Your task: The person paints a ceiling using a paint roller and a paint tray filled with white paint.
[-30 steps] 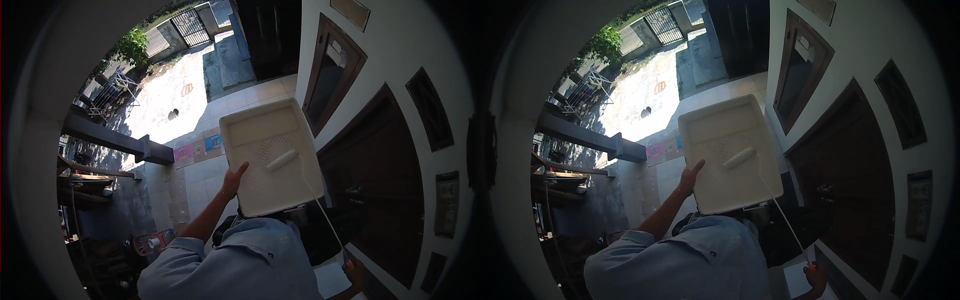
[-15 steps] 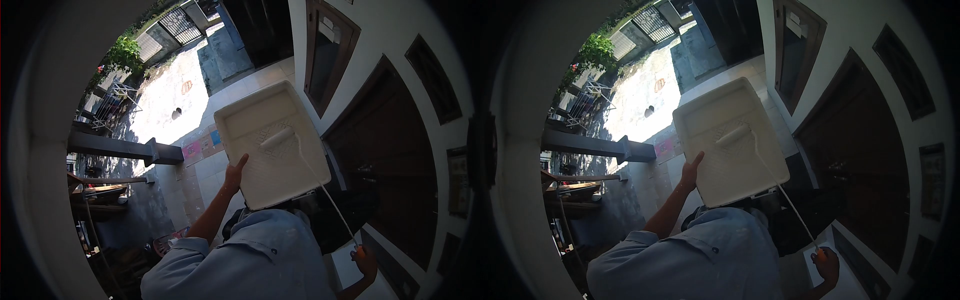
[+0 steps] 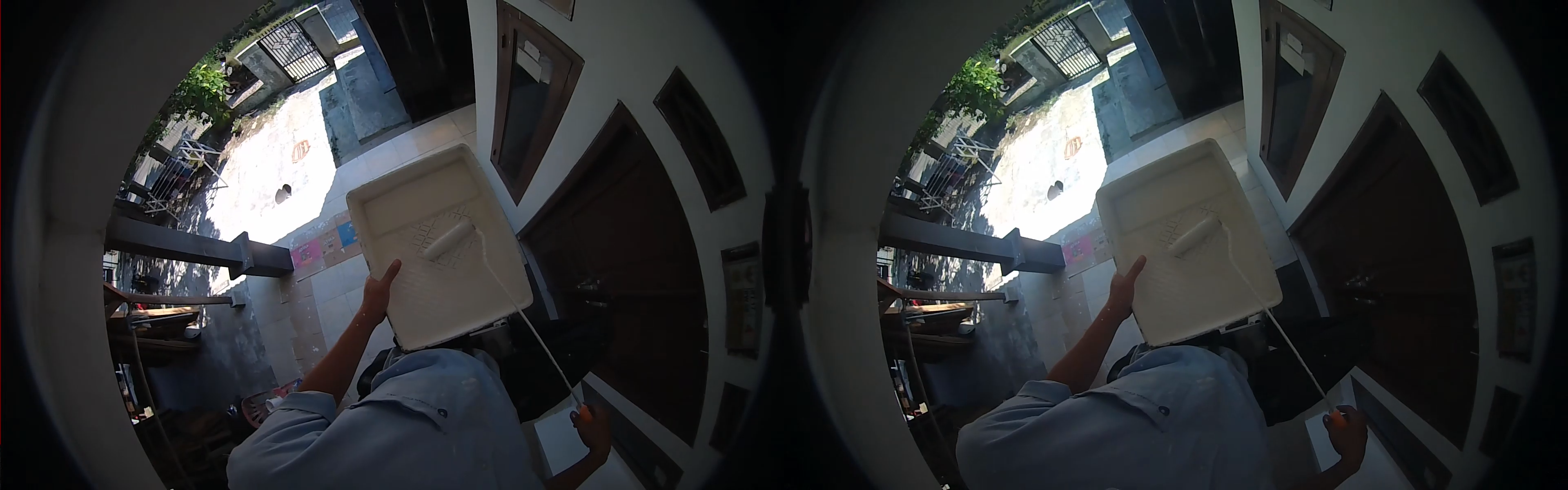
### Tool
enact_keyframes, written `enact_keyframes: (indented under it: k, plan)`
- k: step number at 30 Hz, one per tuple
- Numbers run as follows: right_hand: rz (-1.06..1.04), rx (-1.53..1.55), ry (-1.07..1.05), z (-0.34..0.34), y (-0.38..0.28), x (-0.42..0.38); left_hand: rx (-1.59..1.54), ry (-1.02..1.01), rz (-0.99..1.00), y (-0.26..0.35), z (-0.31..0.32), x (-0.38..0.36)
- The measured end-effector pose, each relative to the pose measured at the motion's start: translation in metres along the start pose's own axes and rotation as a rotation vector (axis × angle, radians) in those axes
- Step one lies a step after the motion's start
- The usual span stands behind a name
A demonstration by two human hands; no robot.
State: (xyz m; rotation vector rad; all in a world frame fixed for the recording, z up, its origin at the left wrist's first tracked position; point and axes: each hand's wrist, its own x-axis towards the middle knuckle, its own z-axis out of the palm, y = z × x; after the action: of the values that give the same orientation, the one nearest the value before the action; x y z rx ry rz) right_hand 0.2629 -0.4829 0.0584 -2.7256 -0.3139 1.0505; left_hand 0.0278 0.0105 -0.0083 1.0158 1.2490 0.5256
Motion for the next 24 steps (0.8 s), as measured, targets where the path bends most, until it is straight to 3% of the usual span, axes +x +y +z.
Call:
enact_keyframes:
  k: [2, 7, 10, 11, 14, 15, 21, 24]
  plan:
    - [0.022, 0.1, -0.127, 0.001, -0.001, 0.003, 0.006, 0.001, 0.008, -0.003, -0.001, 0.002]
    - [0.062, -0.068, 0.038, -0.013, -0.003, -0.002, 0.006, -0.011, 0.002, -0.002, -0.002, 0.002]
    - [0.031, 0.055, -0.012, -0.002, -0.008, -0.003, -0.004, -0.012, 0.02, -0.005, -0.002, 0.003]
    - [0.055, 0.096, -0.119, -0.002, -0.008, -0.001, -0.01, -0.011, 0.024, -0.005, -0.002, 0.003]
    - [0.073, 0.005, -0.029, -0.014, -0.014, -0.009, 0.005, -0.051, -0.01, -0.003, -0.004, 0.003]
    - [0.054, -0.024, 0.079, -0.002, 0.01, -0.003, 0.009, -0.037, -0.002, -0.003, -0.004, 0.003]
    - [0.014, -0.027, -0.053, -0.014, -0.031, -0.014, 0.0, 0.002, 0.009, -0.002, -0.001, 0.001]
    - [0.089, -0.008, -0.049, -0.016, -0.017, -0.01, 0.002, 0.003, 0.001, -0.003, -0.001, 0.001]
